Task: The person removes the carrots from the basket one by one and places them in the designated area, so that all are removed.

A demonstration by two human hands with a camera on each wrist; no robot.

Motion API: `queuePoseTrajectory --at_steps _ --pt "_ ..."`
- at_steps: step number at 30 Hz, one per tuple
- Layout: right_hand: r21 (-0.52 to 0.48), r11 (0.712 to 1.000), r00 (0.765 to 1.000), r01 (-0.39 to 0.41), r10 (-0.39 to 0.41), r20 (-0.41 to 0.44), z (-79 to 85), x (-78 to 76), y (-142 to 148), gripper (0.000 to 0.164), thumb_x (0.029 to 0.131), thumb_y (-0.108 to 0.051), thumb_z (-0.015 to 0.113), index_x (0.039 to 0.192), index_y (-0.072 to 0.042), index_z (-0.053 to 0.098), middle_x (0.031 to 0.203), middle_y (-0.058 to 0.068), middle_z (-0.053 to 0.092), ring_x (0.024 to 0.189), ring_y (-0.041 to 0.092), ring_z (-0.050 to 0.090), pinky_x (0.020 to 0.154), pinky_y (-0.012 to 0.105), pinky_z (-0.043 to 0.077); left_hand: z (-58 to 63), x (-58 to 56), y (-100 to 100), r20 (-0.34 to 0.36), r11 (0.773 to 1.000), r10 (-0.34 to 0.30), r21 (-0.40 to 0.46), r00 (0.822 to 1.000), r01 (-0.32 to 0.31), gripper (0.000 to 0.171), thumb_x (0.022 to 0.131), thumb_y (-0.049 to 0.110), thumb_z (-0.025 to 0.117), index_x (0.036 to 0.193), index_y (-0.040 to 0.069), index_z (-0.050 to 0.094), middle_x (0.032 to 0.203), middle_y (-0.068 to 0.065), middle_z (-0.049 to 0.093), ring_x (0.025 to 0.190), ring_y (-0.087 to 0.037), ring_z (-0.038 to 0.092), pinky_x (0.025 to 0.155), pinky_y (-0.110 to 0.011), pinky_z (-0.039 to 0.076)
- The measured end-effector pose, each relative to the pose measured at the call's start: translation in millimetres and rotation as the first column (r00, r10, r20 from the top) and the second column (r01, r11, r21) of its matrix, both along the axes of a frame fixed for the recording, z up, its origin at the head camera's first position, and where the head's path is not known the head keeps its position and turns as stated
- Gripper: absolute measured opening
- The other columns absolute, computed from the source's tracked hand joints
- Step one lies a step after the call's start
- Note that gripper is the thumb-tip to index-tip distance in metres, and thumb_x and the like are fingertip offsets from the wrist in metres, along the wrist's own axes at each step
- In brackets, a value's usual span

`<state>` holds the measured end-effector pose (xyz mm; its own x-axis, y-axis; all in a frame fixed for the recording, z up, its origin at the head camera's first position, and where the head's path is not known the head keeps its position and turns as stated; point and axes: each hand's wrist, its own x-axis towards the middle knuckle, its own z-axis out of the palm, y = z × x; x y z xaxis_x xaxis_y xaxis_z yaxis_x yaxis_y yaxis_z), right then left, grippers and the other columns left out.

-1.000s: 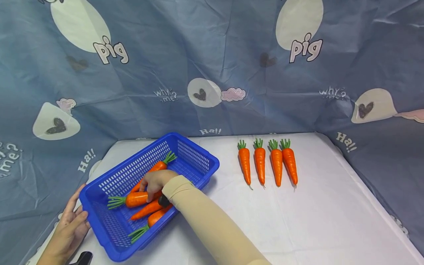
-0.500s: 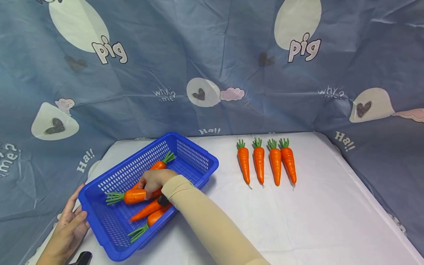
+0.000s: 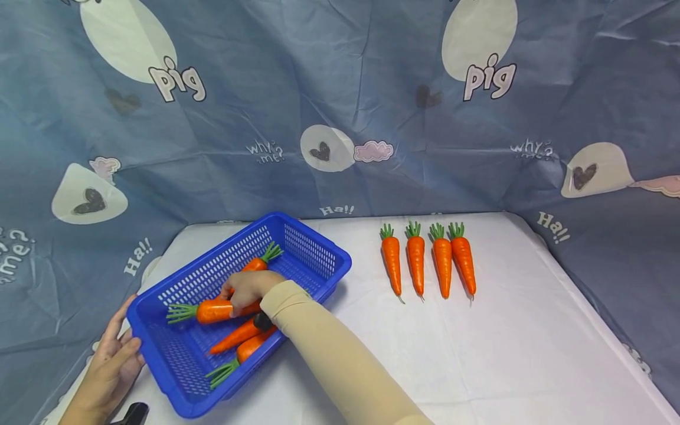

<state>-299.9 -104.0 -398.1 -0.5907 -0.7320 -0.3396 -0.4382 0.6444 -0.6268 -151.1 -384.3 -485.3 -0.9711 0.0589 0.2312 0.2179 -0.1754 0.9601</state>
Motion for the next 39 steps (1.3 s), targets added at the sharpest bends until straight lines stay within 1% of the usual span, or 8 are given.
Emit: queuePoseTrajectory --at_steps 5,13,19,22,26,30,34,39 --pt "-0.015 1.0 1.0 -0.009 0.009 -0.015 -0.1 1.4 0.9 0.033 0.097 -0.011 0.078 0.129 -0.016 0.071 0.113 -0.002 0.064 0.101 0.011 0.054 0.091 0.02 0.044 0.2 -0.7 0.0 0.012 1.0 0.007 -0.009 1.0 -0.007 0.076 0.111 -0.003 0.046 0.174 0.025 0.014 0.156 0.016 0.055 0.131 -0.003 0.066 0.097 -0.024 0.061" --pt "-0.036 0.999 0.999 -0.028 0.027 -0.024 -2.0 1.9 1.9 0.03 0.098 -0.009 0.076 0.126 -0.015 0.071 0.106 -0.003 0.063 0.098 0.012 0.054 0.089 0.021 0.044 -3.1 -0.5 0.8 0.014 1.0 0.002 -0.02 1.0 -0.002 0.077 0.111 -0.003 0.045 0.174 0.025 0.012 0.154 0.016 0.057 0.131 -0.003 0.066 0.096 -0.024 0.061" --pt "-0.079 0.997 1.0 -0.013 0.014 0.004 1.6 1.9 0.9 0.027 0.099 -0.009 0.075 0.124 -0.016 0.068 0.103 -0.003 0.061 0.094 0.013 0.056 0.084 0.022 0.046 -2.9 -1.4 2.0 0.015 1.0 -0.005 -0.01 1.0 0.005 0.077 0.111 -0.003 0.045 0.174 0.025 0.012 0.153 0.016 0.059 0.13 -0.004 0.067 0.096 -0.025 0.062" --pt "-0.09 0.996 1.0 0.006 -0.005 0.006 5.1 3.0 1.9 0.029 0.099 -0.009 0.075 0.126 -0.016 0.068 0.107 -0.002 0.063 0.096 0.013 0.057 0.086 0.022 0.047 -2.2 -1.9 1.9 0.013 1.0 -0.006 -0.008 1.0 0.006 0.077 0.111 -0.003 0.045 0.174 0.024 0.011 0.153 0.016 0.059 0.13 -0.004 0.067 0.096 -0.025 0.062" --pt "-0.099 0.994 0.999 0.048 -0.048 0.008 9.3 3.9 5.5 0.032 0.099 -0.012 0.076 0.128 -0.018 0.068 0.12 -0.001 0.065 0.105 0.012 0.059 0.095 0.024 0.05 -2.0 -1.9 0.8 0.012 1.0 -0.003 -0.01 1.0 0.003 0.077 0.111 -0.003 0.045 0.174 0.024 0.012 0.153 0.015 0.059 0.13 -0.004 0.067 0.096 -0.025 0.062" --pt "-0.136 0.987 0.996 0.084 -0.082 0.022 10.4 2.9 10.6 0.033 0.099 -0.011 0.076 0.13 -0.017 0.068 0.129 0.003 0.067 0.111 0.014 0.062 0.1 0.026 0.052 -2.3 -1.4 -0.7 0.009 1.0 -0.008 -0.013 1.0 0.008 0.077 0.11 -0.004 0.045 0.174 0.023 0.011 0.154 0.015 0.059 0.131 -0.005 0.067 0.095 -0.026 0.062" --pt "-0.178 0.977 0.993 0.114 -0.11 0.036 12.5 0.5 17.4 0.034 0.098 -0.01 0.076 0.13 -0.014 0.067 0.128 0.007 0.071 0.111 0.015 0.065 0.101 0.027 0.053 -1.7 -1.5 -1.6 -0.004 1.0 -0.016 -0.012 1.0 0.016 0.077 0.11 -0.005 0.044 0.174 0.022 0.01 0.154 0.014 0.058 0.132 -0.005 0.066 0.096 -0.026 0.062" --pt "-0.205 0.966 0.987 0.161 -0.156 0.04 16.8 -2.3 28.1 0.036 0.099 -0.015 0.076 0.133 -0.013 0.066 0.128 0.008 0.071 0.113 0.017 0.065 0.105 0.029 0.053 -1.2 -1.2 -2.3 -0.023 1.0 -0.028 -0.007 0.999 0.027 0.078 0.11 -0.007 0.043 0.174 0.021 0.009 0.155 0.013 0.058 0.132 -0.005 0.066 0.097 -0.025 0.062"
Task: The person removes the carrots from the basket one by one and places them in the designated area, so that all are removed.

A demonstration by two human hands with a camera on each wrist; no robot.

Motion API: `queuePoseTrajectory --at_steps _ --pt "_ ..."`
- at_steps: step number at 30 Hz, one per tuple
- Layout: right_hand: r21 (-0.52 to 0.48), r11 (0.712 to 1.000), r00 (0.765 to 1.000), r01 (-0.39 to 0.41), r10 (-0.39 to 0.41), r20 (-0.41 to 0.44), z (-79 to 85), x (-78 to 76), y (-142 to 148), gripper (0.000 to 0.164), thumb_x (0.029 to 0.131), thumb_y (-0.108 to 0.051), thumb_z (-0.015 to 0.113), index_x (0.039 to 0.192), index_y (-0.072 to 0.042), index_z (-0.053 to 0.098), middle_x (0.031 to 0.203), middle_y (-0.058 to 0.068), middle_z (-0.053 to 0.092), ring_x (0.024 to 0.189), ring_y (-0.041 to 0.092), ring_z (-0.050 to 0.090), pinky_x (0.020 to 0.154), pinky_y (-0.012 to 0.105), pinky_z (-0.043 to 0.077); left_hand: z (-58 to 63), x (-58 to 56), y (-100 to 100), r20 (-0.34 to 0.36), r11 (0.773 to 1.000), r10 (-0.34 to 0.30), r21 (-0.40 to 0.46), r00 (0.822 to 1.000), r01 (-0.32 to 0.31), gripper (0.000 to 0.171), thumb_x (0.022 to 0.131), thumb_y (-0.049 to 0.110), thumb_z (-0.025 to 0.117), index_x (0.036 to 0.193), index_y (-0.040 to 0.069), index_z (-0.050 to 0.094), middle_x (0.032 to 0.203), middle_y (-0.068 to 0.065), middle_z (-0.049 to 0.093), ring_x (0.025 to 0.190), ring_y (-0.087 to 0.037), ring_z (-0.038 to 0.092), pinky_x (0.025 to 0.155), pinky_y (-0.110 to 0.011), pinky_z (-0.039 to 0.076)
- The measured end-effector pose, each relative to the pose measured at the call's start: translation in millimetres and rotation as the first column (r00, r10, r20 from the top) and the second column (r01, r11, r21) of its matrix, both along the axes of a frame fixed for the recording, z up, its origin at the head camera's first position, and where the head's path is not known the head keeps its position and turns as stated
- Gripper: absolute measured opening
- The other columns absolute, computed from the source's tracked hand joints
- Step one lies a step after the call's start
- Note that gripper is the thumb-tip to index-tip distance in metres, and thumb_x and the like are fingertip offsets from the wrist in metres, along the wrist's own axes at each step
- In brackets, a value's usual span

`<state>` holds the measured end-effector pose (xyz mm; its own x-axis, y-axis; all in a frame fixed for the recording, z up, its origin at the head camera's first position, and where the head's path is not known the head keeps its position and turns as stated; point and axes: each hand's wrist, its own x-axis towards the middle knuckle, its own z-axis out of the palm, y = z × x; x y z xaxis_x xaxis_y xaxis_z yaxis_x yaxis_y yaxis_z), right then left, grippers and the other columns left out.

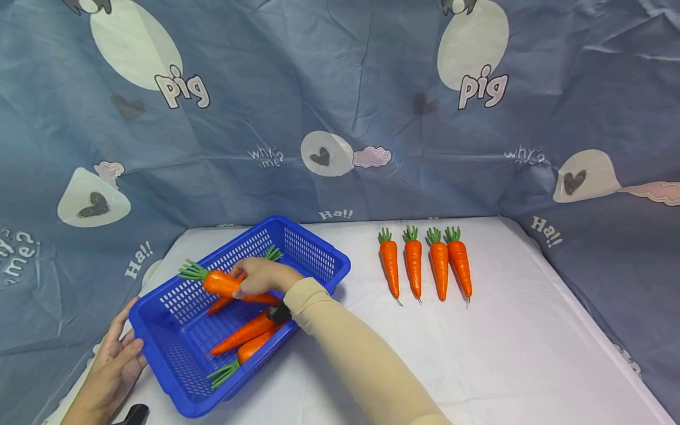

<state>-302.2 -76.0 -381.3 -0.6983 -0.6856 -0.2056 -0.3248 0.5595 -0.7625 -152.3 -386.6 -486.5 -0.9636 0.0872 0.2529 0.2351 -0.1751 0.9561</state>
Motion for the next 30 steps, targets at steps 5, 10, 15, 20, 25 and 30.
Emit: queuePoseTrajectory --at_steps 5,10,15,20,25,30 --pt "-0.06 0.996 0.998 0.063 -0.061 0.025 5.3 -1.3 10.7 0.036 0.1 -0.018 0.077 0.133 -0.01 0.065 0.126 0.008 0.068 0.111 0.018 0.062 0.1 0.03 0.053 0.6 0.5 -0.2 -0.003 1.0 -0.001 0.002 1.0 0.001 0.077 0.11 -0.006 0.043 0.174 0.02 0.009 0.155 0.013 0.058 0.132 -0.006 0.067 0.096 -0.025 0.062" --pt "-0.122 0.986 0.993 0.114 -0.11 0.04 9.9 -2.6 17.9 0.04 0.098 -0.018 0.078 0.134 -0.005 0.064 0.119 0.009 0.065 0.1 0.017 0.059 0.082 0.024 0.052 1.0 0.7 -0.4 0.0 1.0 0.0 0.001 1.0 0.0 0.077 0.11 -0.006 0.043 0.174 0.021 0.01 0.155 0.012 0.058 0.131 -0.006 0.067 0.096 -0.026 0.062" --pt "-0.162 0.975 0.986 0.154 -0.141 0.091 15.6 -1.3 25.9 0.049 0.097 -0.017 0.081 0.138 -0.002 0.061 0.107 0.007 0.061 0.089 0.016 0.059 0.076 0.026 0.056 0.7 0.8 0.2 0.008 1.0 0.007 -0.011 1.0 -0.007 0.077 0.11 -0.006 0.044 0.174 0.025 0.014 0.156 0.013 0.057 0.132 -0.005 0.066 0.096 -0.025 0.061" --pt "-0.199 0.969 0.983 0.145 -0.118 0.142 20.0 -2.7 36.4 0.047 0.095 -0.014 0.082 0.135 -0.002 0.059 0.098 0.007 0.056 0.085 0.019 0.059 0.074 0.028 0.06 0.5 0.1 0.8 0.026 1.0 0.018 -0.022 1.0 -0.017 0.077 0.11 -0.005 0.045 0.173 0.028 0.016 0.155 0.014 0.057 0.131 -0.005 0.066 0.096 -0.025 0.062" --pt "-0.224 0.965 0.979 0.137 -0.097 0.179 25.4 -2.8 46.8 0.049 0.095 -0.012 0.082 0.136 0.001 0.059 0.098 0.004 0.056 0.086 0.017 0.062 0.08 0.033 0.066 -0.2 -0.7 0.3 0.025 1.0 0.009 -0.018 1.0 -0.008 0.077 0.11 -0.006 0.044 0.173 0.027 0.015 0.155 0.014 0.057 0.131 -0.005 0.066 0.095 -0.026 0.062" --pt "-0.245 0.959 0.972 0.144 -0.091 0.216 30.7 -3.6 57.0 0.057 0.096 -0.013 0.082 0.144 0.004 0.057 0.098 0.005 0.059 0.088 0.016 0.067 0.083 0.037 0.067 -0.8 -1.4 -0.2 0.023 1.0 0.01 -0.013 1.0 -0.009 0.078 0.11 -0.006 0.044 0.173 0.028 0.016 0.156 0.014 0.056 0.131 -0.005 0.066 0.095 -0.026 0.062"
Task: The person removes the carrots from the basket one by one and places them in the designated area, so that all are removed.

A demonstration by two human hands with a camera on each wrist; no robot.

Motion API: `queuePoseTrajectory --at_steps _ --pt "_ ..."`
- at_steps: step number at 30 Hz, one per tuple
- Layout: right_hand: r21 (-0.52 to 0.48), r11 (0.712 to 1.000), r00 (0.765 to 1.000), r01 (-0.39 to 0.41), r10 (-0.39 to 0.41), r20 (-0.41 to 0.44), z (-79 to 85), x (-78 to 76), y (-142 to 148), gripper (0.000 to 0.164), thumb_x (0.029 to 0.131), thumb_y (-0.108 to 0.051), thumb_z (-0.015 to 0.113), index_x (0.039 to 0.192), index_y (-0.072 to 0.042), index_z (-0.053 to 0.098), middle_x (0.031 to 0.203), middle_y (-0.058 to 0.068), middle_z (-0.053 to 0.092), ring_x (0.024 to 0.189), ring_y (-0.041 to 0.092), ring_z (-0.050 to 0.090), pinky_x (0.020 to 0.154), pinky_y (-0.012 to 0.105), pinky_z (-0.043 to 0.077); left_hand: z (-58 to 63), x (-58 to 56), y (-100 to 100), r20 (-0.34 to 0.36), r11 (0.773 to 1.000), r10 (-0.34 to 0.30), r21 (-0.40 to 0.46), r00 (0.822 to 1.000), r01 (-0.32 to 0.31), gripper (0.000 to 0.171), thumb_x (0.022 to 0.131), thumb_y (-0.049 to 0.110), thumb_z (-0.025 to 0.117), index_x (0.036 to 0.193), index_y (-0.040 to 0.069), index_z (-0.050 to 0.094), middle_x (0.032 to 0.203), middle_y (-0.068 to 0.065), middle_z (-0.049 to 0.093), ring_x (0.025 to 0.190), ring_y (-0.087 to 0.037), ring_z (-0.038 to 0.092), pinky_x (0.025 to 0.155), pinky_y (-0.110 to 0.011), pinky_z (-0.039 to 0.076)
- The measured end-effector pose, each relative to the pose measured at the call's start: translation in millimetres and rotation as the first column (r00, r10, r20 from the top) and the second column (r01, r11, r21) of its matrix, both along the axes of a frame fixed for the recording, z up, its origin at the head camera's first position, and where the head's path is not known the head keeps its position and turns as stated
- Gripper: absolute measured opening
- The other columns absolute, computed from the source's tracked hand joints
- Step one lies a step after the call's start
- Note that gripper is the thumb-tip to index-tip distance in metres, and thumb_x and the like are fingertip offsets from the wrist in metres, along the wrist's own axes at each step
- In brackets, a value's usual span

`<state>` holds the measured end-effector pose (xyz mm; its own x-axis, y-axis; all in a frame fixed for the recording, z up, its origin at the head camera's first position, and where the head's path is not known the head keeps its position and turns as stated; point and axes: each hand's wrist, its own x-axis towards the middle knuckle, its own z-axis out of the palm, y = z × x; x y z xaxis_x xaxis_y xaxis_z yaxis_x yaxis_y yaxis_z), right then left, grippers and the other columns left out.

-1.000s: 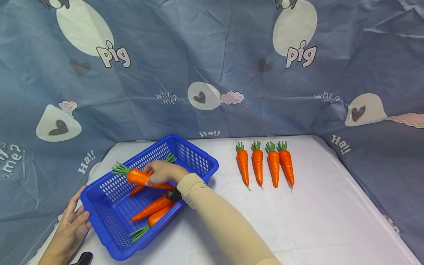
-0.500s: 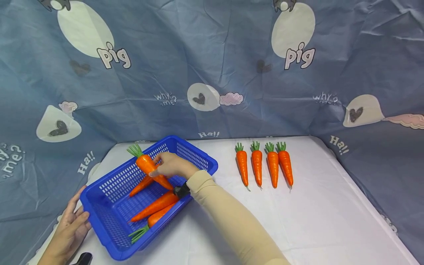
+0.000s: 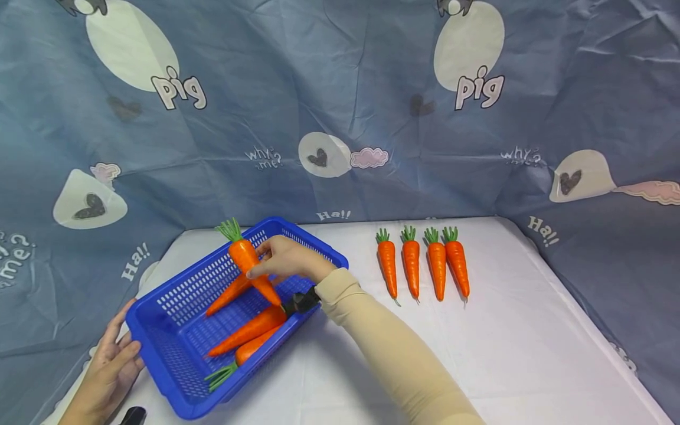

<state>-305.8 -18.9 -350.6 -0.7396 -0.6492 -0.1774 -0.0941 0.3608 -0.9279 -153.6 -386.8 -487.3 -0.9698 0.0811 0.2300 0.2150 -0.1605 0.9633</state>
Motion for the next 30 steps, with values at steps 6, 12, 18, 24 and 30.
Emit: queuePoseTrajectory --at_steps 6,12,18,24,30 --pt "-0.019 1.0 1.0 0.022 -0.022 0.009 8.1 3.5 16.9 0.057 0.096 -0.016 0.082 0.142 0.002 0.054 0.098 0.006 0.06 0.088 0.018 0.069 0.084 0.039 0.067 0.6 -1.7 1.8 0.001 1.0 0.006 0.0 1.0 -0.006 0.077 0.11 -0.006 0.045 0.174 0.027 0.016 0.155 0.014 0.056 0.131 -0.004 0.066 0.095 -0.025 0.062" --pt "-0.014 0.999 0.998 0.047 -0.047 -0.034 14.5 7.4 34.5 0.052 0.095 -0.016 0.082 0.136 0.0 0.054 0.094 0.005 0.053 0.087 0.023 0.066 0.08 0.038 0.068 2.1 -4.6 2.2 0.001 1.0 -0.006 0.005 1.0 0.006 0.077 0.11 -0.005 0.044 0.173 0.028 0.016 0.155 0.014 0.057 0.132 -0.004 0.066 0.096 -0.025 0.061" --pt "-0.017 0.997 0.994 0.075 -0.076 -0.078 18.2 12.5 46.4 0.05 0.095 -0.017 0.083 0.132 0.001 0.055 0.093 0.005 0.052 0.089 0.025 0.065 0.079 0.039 0.068 1.0 -2.1 -3.1 0.03 1.0 0.005 -0.014 1.0 -0.004 0.078 0.111 -0.004 0.045 0.173 0.031 0.014 0.154 0.018 0.055 0.13 -0.001 0.066 0.094 -0.024 0.061" --pt "-0.018 0.997 0.991 0.069 -0.071 -0.113 17.6 18.9 58.7 0.045 0.094 -0.016 0.084 0.126 -0.001 0.056 0.092 0.005 0.054 0.085 0.027 0.067 0.076 0.039 0.068 -3.5 -0.2 -6.5 0.03 1.0 0.02 -0.013 0.999 -0.019 0.079 0.11 -0.006 0.045 0.173 0.029 0.015 0.155 0.02 0.053 0.13 0.0 0.065 0.09 -0.024 0.062" --pt "-0.003 0.995 0.988 0.102 -0.102 -0.119 17.3 26.3 74.4 0.047 0.093 -0.019 0.085 0.126 -0.004 0.054 0.096 0.005 0.054 0.081 0.019 0.063 0.074 0.037 0.068 -5.1 -1.4 -5.1 0.018 1.0 0.016 -0.004 1.0 -0.016 0.079 0.109 -0.007 0.045 0.174 0.027 0.013 0.155 0.02 0.054 0.131 0.0 0.065 0.09 -0.024 0.061"
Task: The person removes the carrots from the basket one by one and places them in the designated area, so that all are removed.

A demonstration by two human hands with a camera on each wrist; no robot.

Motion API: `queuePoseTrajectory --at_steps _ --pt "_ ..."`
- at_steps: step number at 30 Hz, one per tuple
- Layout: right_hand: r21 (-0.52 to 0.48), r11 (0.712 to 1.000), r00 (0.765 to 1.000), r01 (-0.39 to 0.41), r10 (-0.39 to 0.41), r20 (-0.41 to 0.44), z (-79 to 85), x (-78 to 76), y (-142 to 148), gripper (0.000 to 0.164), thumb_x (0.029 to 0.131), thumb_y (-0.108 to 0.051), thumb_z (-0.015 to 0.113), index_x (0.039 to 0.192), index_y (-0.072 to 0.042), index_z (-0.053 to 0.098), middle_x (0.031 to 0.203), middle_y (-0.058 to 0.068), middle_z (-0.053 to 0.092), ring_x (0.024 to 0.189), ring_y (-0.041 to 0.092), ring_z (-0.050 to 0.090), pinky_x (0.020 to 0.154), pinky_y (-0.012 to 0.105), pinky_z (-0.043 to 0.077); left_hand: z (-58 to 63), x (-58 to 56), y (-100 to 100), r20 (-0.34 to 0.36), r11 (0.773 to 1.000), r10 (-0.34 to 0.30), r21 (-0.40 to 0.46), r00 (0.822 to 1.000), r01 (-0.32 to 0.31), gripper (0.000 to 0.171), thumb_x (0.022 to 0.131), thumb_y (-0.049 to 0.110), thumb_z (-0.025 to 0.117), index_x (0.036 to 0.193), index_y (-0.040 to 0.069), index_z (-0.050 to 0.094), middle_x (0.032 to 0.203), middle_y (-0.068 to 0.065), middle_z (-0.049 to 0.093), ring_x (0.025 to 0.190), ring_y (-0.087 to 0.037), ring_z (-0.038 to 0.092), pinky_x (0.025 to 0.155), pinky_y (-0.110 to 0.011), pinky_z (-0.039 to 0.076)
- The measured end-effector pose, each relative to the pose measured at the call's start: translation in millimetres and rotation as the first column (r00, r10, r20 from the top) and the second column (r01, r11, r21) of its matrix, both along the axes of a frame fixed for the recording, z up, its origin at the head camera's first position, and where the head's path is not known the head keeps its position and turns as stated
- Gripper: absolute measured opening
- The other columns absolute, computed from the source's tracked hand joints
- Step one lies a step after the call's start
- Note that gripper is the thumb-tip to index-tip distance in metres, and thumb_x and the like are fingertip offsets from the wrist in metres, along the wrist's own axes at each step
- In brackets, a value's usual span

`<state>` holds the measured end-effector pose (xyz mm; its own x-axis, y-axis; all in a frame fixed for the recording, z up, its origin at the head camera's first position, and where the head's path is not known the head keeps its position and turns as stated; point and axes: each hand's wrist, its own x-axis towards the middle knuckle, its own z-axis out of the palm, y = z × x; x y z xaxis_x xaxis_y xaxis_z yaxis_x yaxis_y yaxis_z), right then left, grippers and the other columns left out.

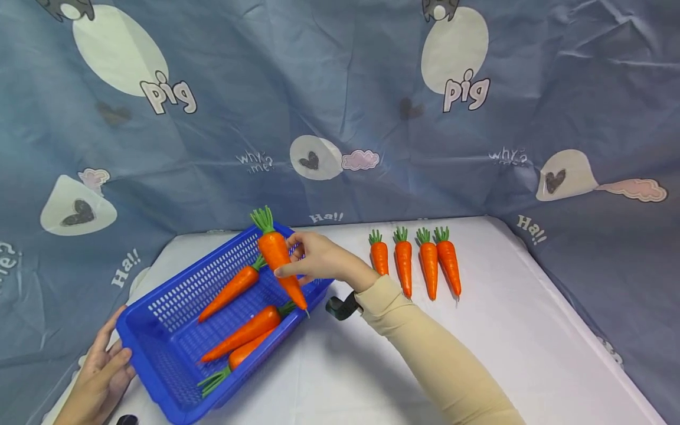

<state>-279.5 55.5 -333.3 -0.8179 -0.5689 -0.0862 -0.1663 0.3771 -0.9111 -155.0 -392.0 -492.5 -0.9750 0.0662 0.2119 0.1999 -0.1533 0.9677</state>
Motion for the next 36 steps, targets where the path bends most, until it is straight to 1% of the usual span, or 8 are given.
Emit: queuePoseTrajectory --at_steps 5,9,12,16,20,27,31,36 --pt "0.018 0.999 0.999 0.051 -0.051 -0.009 -4.1 7.5 17.3 0.052 0.093 -0.02 0.086 0.131 -0.004 0.053 0.098 0.006 0.055 0.078 0.02 0.063 0.072 0.035 0.067 -0.1 -1.1 0.1 0.0 1.0 0.004 -0.001 1.0 -0.004 0.079 0.109 -0.007 0.045 0.173 0.028 0.014 0.155 0.019 0.054 0.131 0.0 0.065 0.091 -0.024 0.062" --pt "0.022 0.995 0.995 0.097 -0.097 -0.024 -9.1 14.0 34.2 0.055 0.094 -0.021 0.085 0.136 -0.004 0.055 0.1 0.007 0.057 0.075 0.018 0.064 0.072 0.036 0.067 -1.7 -1.4 -0.2 -0.018 1.0 -0.013 0.011 1.0 0.013 0.079 0.109 -0.009 0.043 0.173 0.028 0.015 0.156 0.018 0.054 0.131 -0.001 0.065 0.091 -0.025 0.062" --pt "0.013 0.992 0.992 0.126 -0.126 -0.019 -12.1 19.5 47.8 0.058 0.095 -0.02 0.084 0.14 -0.004 0.052 0.102 0.009 0.057 0.08 0.019 0.066 0.076 0.041 0.068 -2.7 -2.0 -0.1 -0.04 0.999 -0.031 0.026 0.999 0.032 0.079 0.109 -0.011 0.042 0.174 0.025 0.013 0.157 0.017 0.054 0.132 -0.003 0.065 0.092 -0.025 0.062" --pt "0.002 0.986 0.986 0.169 -0.169 0.004 -18.3 26.7 66.5 0.065 0.095 -0.021 0.083 0.147 -0.005 0.047 0.105 0.011 0.056 0.094 0.021 0.072 0.08 0.045 0.068 -3.2 -2.1 -0.8 -0.064 0.998 -0.05 0.028 0.997 0.052 0.079 0.109 -0.012 0.04 0.174 0.023 0.012 0.159 0.015 0.051 0.133 -0.003 0.064 0.093 -0.025 0.062" --pt "0.007 0.978 0.978 0.207 -0.207 0.012 -23.4 35.3 82.9 0.071 0.095 -0.024 0.084 0.151 -0.007 0.044 0.107 0.013 0.057 0.096 0.024 0.073 0.079 0.044 0.068 -3.8 -2.3 -1.2 -0.089 0.996 -0.075 0.045 0.993 0.08 0.079 0.108 -0.015 0.037 0.174 0.021 0.01 0.161 0.014 0.049 0.135 -0.004 0.063 0.094 -0.024 0.061" --pt "0.009 0.969 0.969 0.245 -0.245 -0.005 -23.7 46.6 108.2 0.077 0.096 -0.024 0.084 0.155 -0.003 0.04 0.108 0.013 0.056 0.092 0.024 0.067 0.08 0.043 0.068 -3.9 -7.7 2.3 -0.064 0.996 -0.068 0.062 0.996 0.072 0.079 0.109 -0.012 0.039 0.174 0.023 0.012 0.158 0.014 0.053 0.134 -0.004 0.064 0.095 -0.024 0.061" --pt "0.008 0.967 0.967 0.256 -0.256 0.015 -27.1 51.8 118.8 0.08 0.096 -0.025 0.083 0.157 -0.001 0.037 0.112 0.015 0.055 0.093 0.024 0.068 0.081 0.043 0.068 -4.7 -8.0 -0.1 -0.097 0.989 -0.1 0.095 0.99 0.109 0.079 0.108 -0.015 0.036 0.174 0.021 0.012 0.16 0.013 0.052 0.136 -0.006 0.064 0.097 -0.026 0.062" --pt "-0.003 0.962 0.961 0.272 -0.272 0.038 -34.9 60.3 133.7 0.078 0.098 -0.023 0.082 0.156 0.002 0.037 0.113 0.017 0.055 0.093 0.024 0.068 0.082 0.043 0.068 -6.7 -6.7 -3.4 -0.134 0.983 -0.137 0.104 0.982 0.151 0.079 0.108 -0.017 0.034 0.174 0.018 0.01 0.163 0.01 0.05 0.138 -0.008 0.064 0.098 -0.027 0.062"
